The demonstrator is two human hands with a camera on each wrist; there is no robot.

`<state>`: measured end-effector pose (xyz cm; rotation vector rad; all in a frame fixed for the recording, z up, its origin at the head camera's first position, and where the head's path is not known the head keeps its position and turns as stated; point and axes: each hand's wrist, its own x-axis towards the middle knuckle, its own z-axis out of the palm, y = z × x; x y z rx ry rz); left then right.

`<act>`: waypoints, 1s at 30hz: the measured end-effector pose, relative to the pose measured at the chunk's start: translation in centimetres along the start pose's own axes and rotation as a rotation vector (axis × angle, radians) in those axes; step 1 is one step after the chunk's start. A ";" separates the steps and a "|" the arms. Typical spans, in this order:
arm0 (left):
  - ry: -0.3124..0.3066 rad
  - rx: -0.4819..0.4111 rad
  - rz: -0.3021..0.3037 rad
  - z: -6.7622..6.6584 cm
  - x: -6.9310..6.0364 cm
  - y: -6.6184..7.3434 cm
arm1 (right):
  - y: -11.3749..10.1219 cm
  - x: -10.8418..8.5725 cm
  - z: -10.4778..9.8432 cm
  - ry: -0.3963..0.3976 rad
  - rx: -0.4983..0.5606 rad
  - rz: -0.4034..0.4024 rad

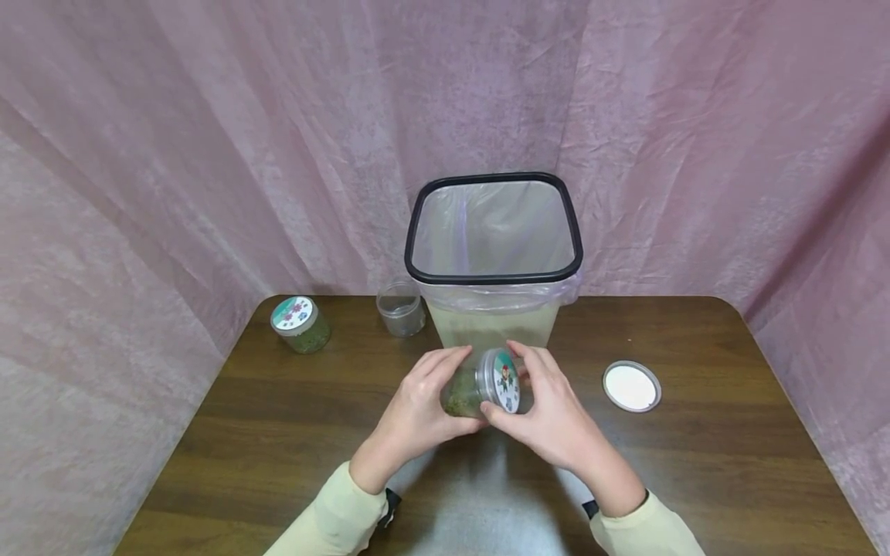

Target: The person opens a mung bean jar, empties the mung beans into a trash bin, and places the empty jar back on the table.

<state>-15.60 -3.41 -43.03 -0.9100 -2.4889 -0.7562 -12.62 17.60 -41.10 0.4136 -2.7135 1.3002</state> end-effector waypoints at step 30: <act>0.011 0.001 0.016 -0.2 0.3 -0.1 | -0.2 0.2 -0.4 0.001 0.016 -0.008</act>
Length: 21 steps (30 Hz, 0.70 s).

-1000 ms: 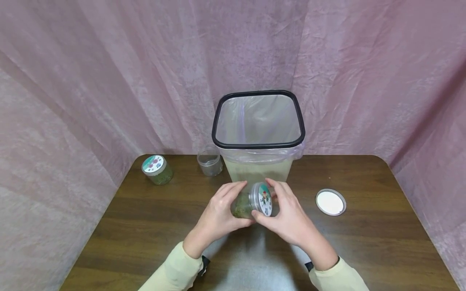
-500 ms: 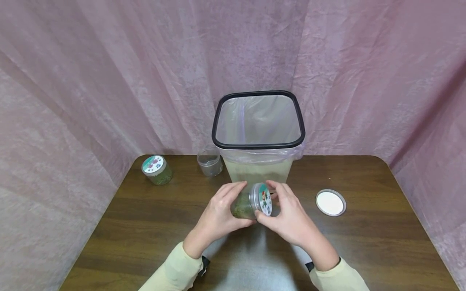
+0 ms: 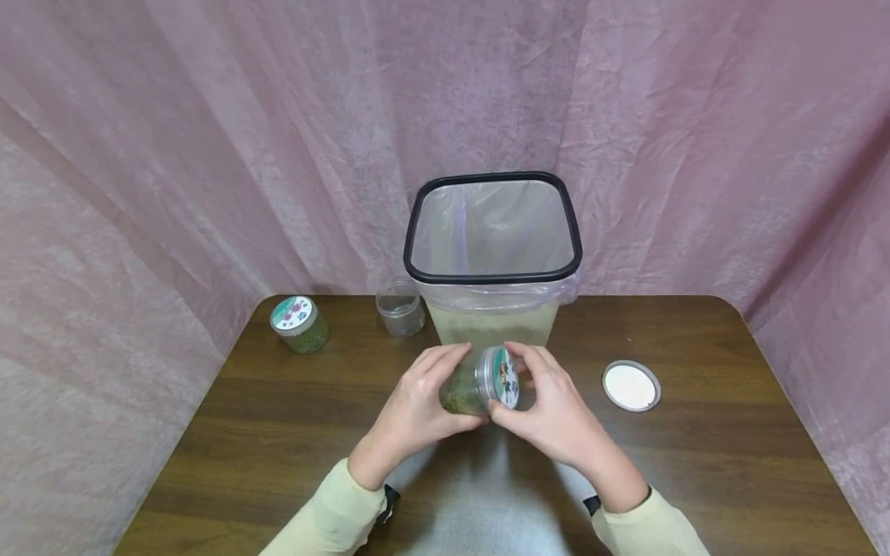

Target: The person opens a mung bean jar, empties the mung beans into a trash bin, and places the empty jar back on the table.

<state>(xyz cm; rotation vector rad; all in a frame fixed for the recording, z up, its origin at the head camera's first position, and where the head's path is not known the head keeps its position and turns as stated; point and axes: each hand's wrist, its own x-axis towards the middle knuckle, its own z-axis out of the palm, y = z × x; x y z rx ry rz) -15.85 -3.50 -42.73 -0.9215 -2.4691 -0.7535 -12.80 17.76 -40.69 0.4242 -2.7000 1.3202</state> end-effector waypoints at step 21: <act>-0.005 0.001 0.005 0.1 0.1 0.2 | -0.5 0.8 -0.3 -0.003 -0.054 0.120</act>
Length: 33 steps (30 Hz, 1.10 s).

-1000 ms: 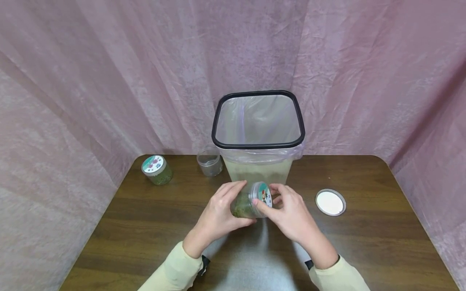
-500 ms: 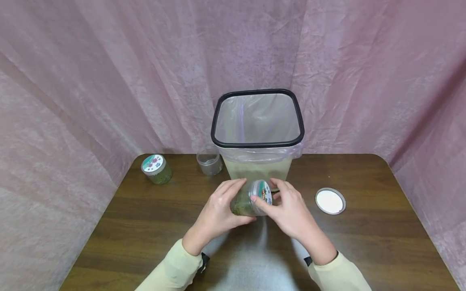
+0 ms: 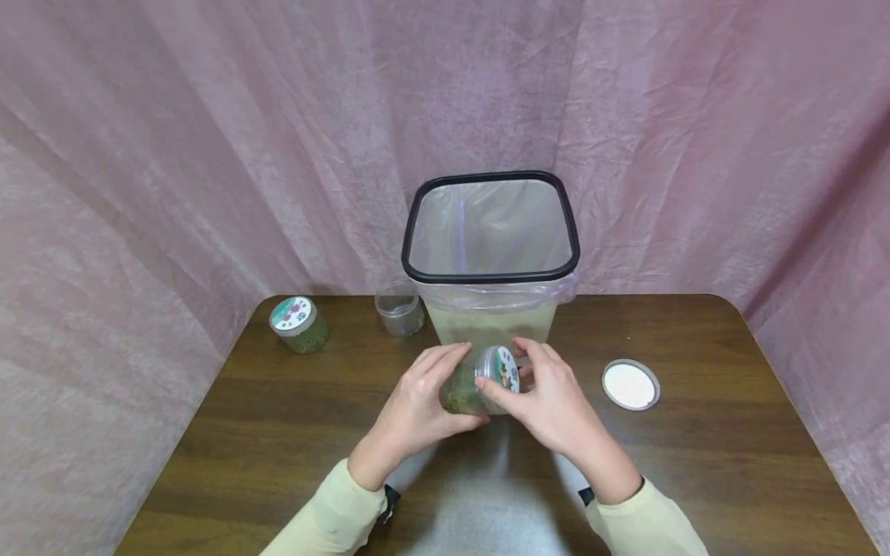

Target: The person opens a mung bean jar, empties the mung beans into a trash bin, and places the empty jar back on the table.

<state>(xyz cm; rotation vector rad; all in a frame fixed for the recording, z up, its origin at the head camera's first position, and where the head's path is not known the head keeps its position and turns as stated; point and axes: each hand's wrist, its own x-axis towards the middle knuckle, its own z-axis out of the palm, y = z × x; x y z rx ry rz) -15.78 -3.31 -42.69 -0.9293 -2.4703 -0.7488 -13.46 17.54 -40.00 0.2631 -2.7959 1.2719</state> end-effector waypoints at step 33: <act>-0.024 -0.038 -0.137 -1.3 -1.3 -2.4 | 1.5 -0.8 -1.8 0.105 -0.050 -0.114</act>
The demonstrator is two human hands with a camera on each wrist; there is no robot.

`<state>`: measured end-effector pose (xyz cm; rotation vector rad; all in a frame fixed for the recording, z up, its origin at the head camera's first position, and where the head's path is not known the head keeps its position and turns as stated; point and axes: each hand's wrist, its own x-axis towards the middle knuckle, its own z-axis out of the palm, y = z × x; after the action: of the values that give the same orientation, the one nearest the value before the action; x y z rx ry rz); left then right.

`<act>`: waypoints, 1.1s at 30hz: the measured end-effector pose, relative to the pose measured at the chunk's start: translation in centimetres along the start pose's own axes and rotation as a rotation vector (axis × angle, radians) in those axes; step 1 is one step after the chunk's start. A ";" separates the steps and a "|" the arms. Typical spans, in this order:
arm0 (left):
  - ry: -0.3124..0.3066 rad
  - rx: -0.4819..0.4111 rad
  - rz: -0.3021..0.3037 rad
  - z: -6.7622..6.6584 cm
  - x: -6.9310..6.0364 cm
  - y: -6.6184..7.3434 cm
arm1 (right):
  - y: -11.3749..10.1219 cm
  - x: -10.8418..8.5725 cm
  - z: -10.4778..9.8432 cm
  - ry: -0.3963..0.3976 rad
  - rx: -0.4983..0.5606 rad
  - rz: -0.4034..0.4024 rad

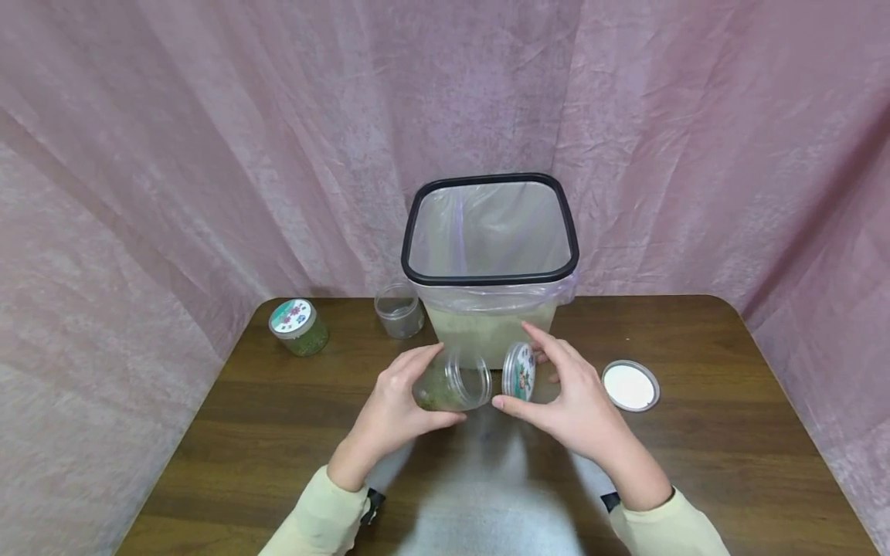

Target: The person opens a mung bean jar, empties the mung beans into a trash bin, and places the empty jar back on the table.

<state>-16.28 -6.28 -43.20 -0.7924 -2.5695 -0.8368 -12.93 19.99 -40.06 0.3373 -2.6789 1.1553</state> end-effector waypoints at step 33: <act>0.087 -0.113 -0.123 -1.6 -0.7 -2.4 | 6.5 0.1 1.3 -0.026 0.077 0.320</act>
<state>-16.96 -9.19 -43.39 -0.6188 -2.5325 -1.0385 -15.04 23.36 -45.30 -0.0707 -2.7860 1.3495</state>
